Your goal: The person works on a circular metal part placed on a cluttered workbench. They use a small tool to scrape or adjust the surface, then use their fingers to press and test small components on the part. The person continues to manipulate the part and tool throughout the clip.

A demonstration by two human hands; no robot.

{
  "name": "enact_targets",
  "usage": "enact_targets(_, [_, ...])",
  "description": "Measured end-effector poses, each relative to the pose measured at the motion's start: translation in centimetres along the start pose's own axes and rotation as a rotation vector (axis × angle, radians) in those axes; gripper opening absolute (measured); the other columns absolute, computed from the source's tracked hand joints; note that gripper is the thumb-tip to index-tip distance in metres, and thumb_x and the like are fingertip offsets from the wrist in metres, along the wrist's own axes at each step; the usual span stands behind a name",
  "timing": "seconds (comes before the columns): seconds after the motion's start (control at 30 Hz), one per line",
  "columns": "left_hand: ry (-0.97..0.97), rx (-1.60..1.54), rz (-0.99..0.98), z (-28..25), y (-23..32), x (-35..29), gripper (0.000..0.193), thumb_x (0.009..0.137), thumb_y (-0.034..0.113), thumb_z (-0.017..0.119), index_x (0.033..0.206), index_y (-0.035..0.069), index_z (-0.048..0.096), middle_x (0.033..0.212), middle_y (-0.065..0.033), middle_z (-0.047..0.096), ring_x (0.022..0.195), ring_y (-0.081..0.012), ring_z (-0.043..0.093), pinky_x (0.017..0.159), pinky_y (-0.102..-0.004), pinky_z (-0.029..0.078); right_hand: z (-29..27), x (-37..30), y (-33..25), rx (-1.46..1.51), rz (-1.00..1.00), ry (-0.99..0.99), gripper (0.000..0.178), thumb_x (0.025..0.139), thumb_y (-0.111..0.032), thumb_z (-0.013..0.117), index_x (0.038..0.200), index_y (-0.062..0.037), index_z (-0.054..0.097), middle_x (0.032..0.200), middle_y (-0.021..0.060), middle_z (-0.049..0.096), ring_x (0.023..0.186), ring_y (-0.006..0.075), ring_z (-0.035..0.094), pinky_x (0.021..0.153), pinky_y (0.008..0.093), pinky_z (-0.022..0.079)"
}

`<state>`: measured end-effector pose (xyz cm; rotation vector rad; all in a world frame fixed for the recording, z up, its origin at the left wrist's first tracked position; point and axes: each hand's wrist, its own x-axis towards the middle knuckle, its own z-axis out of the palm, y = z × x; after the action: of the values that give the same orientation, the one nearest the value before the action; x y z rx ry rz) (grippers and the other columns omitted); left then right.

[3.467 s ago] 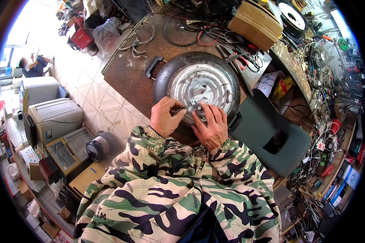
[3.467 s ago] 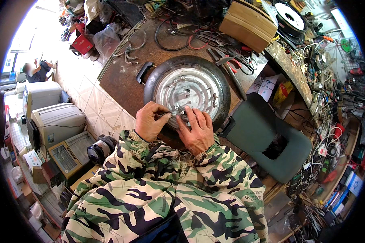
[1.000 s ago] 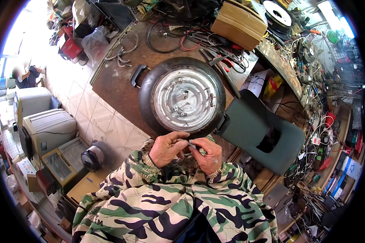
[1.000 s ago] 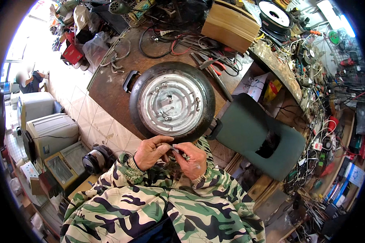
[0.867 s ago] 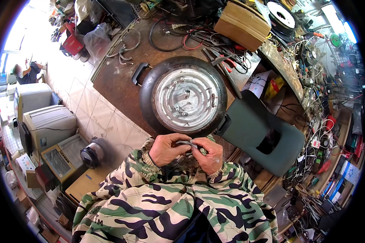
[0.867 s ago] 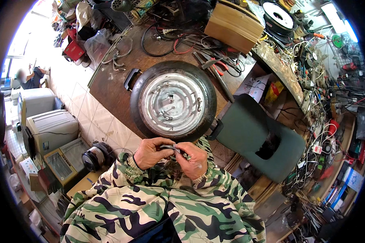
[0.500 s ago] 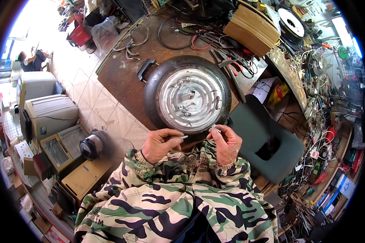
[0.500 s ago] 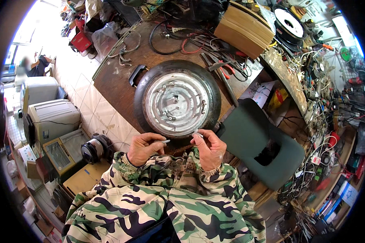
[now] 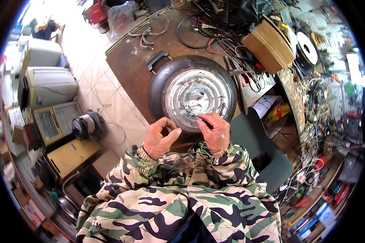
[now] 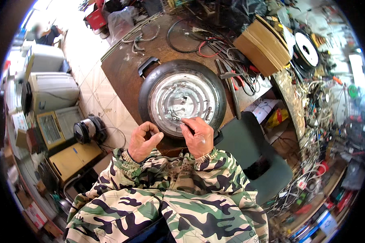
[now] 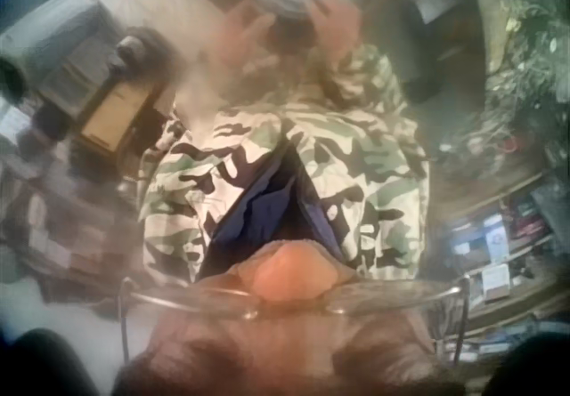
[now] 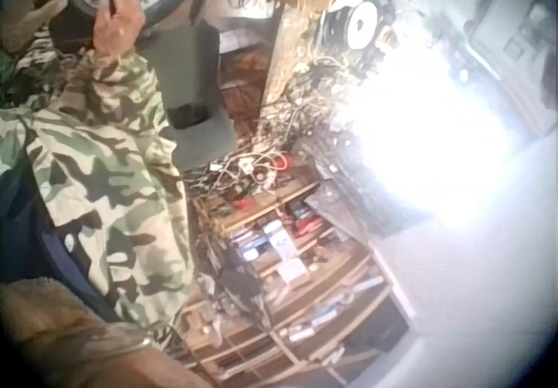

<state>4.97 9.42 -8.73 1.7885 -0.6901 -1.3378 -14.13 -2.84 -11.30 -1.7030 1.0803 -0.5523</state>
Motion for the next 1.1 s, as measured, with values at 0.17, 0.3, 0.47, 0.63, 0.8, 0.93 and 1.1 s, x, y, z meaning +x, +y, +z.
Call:
enact_targets(0.17, [0.204,0.028,0.201,2.2,-1.9,1.0,0.011,0.099,0.007,0.069,0.108,0.003,0.070,0.087,0.0013,0.065,0.073,-0.0062,0.060,0.067,-0.0246,0.048,0.2,1.1,0.7,0.018,0.015,-0.083,0.018,0.095,-0.006,0.078,0.112,-0.0006,0.081,0.089,0.0173,0.074,0.079,0.0296,0.075,0.071,0.0363,0.056])
enact_targets(0.3, [0.214,-0.106,0.119,2.8,-1.5,1.8,0.012,0.102,0.011,0.069,0.104,-0.001,0.071,0.084,0.0013,0.065,0.074,-0.0071,0.061,0.066,-0.0257,0.048,-0.6,1.9,0.6,-0.053,0.019,-0.199,0.020,0.095,-0.008,0.077,0.114,-0.0010,0.081,0.089,0.0195,0.074,0.080,0.0331,0.075,0.073,0.0373,0.056])
enact_targets(0.47, [0.462,0.230,0.240,3.9,-1.5,2.5,0.024,0.088,0.018,0.089,0.090,0.001,0.071,0.082,-0.0056,0.066,0.073,-0.0203,0.066,0.066,-0.0348,0.051,0.2,2.2,1.2,-0.088,-0.037,-0.168,0.022,0.095,-0.009,0.077,0.115,-0.0016,0.081,0.089,0.0205,0.074,0.082,0.0370,0.075,0.073,0.0408,0.056])
enact_targets(0.63, [0.504,0.400,0.295,4.5,-1.3,3.6,0.039,0.073,0.021,0.099,0.092,0.003,0.070,0.091,-0.0128,0.069,0.081,-0.0310,0.069,0.071,-0.0403,0.055,-0.3,2.7,1.1,-0.119,-0.068,-0.187,0.022,0.095,-0.010,0.076,0.115,-0.0021,0.081,0.088,0.0209,0.073,0.082,0.0392,0.074,0.074,0.0430,0.056])
enact_targets(0.8, [0.483,0.405,0.326,3.9,-1.6,3.6,0.045,0.071,0.026,0.101,0.094,0.003,0.070,0.092,-0.0124,0.070,0.086,-0.0331,0.071,0.075,-0.0411,0.057,-0.8,2.9,0.8,-0.140,-0.079,-0.257,0.022,0.096,-0.010,0.075,0.117,-0.0044,0.081,0.088,0.0209,0.072,0.082,0.0398,0.073,0.073,0.0430,0.056])
enact_targets(0.93, [0.506,0.460,0.277,4.5,-1.2,4.0,0.049,0.070,0.031,0.101,0.095,0.003,0.070,0.092,-0.0127,0.070,0.087,-0.0347,0.071,0.077,-0.0428,0.058,-0.8,3.1,0.6,-0.291,-0.161,-0.272,0.022,0.098,-0.011,0.074,0.118,-0.0062,0.081,0.087,0.0203,0.070,0.080,0.0410,0.071,0.071,0.0451,0.055])
enact_targets(1.1, [0.525,0.505,0.231,4.5,-1.2,4.1,0.052,0.070,0.036,0.101,0.095,0.004,0.070,0.093,-0.0137,0.070,0.088,-0.0360,0.072,0.077,-0.0441,0.058,-0.6,3.3,0.7,-0.264,-0.207,-0.254,0.022,0.098,-0.011,0.073,0.119,-0.0074,0.080,0.086,0.0200,0.069,0.080,0.0421,0.070,0.072,0.0477,0.056])
